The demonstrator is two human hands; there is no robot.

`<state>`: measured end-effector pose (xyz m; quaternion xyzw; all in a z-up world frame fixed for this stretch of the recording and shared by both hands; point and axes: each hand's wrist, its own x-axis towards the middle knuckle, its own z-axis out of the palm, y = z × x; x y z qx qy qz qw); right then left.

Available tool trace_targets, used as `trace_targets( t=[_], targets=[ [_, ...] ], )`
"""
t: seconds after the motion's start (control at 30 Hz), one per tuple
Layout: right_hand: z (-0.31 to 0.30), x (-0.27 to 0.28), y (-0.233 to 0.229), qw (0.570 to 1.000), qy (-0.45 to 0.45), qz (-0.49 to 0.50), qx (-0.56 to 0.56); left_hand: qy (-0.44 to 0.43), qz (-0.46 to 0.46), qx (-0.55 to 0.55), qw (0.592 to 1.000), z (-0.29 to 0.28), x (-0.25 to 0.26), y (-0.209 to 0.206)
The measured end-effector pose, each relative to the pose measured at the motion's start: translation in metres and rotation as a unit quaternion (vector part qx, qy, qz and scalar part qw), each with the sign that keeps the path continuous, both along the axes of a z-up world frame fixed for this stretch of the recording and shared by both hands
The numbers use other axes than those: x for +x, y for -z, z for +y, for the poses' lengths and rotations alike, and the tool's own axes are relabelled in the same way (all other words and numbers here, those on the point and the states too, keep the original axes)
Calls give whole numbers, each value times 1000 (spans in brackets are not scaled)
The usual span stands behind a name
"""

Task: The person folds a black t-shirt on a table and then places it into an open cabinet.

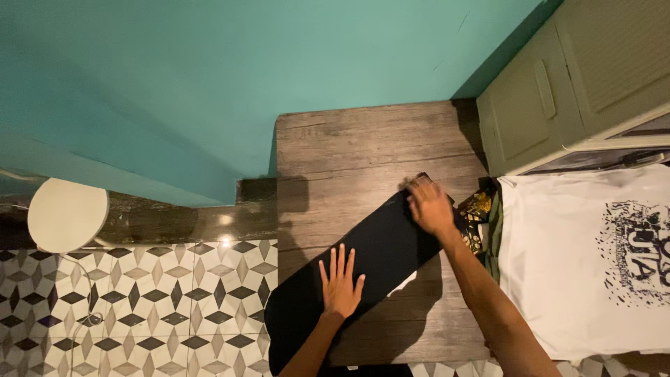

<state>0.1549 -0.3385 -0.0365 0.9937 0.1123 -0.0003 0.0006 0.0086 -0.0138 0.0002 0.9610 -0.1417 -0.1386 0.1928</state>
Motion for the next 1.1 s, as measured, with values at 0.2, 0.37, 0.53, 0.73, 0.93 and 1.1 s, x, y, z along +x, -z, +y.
trace_targets(
  t=[0.2, 0.37, 0.53, 0.73, 0.93, 1.1],
  targets=[
    [15, -44, 9, 991, -10, 75, 108, 10, -19, 20, 1000, -26, 10, 5],
    [-21, -27, -1, 978, 88, 167, 85, 26, -19, 25, 999, -33, 18, 15],
    [-43, 1, 10, 971, 150, 177, 64, 37, 9, 1, 999, -45, 51, 18],
    [-30, -20, 24, 984, 127, 46, 114, 39, 89, -42, 994, -42, 73, 0],
    [30, -108, 8, 982, 32, 74, 169, 28, 12, -88, 996, -16, 28, 13],
    [59, -156, 11, 980, 23, 64, 185, -14, -35, -94, 995, 17, -24, 14]
  ],
)
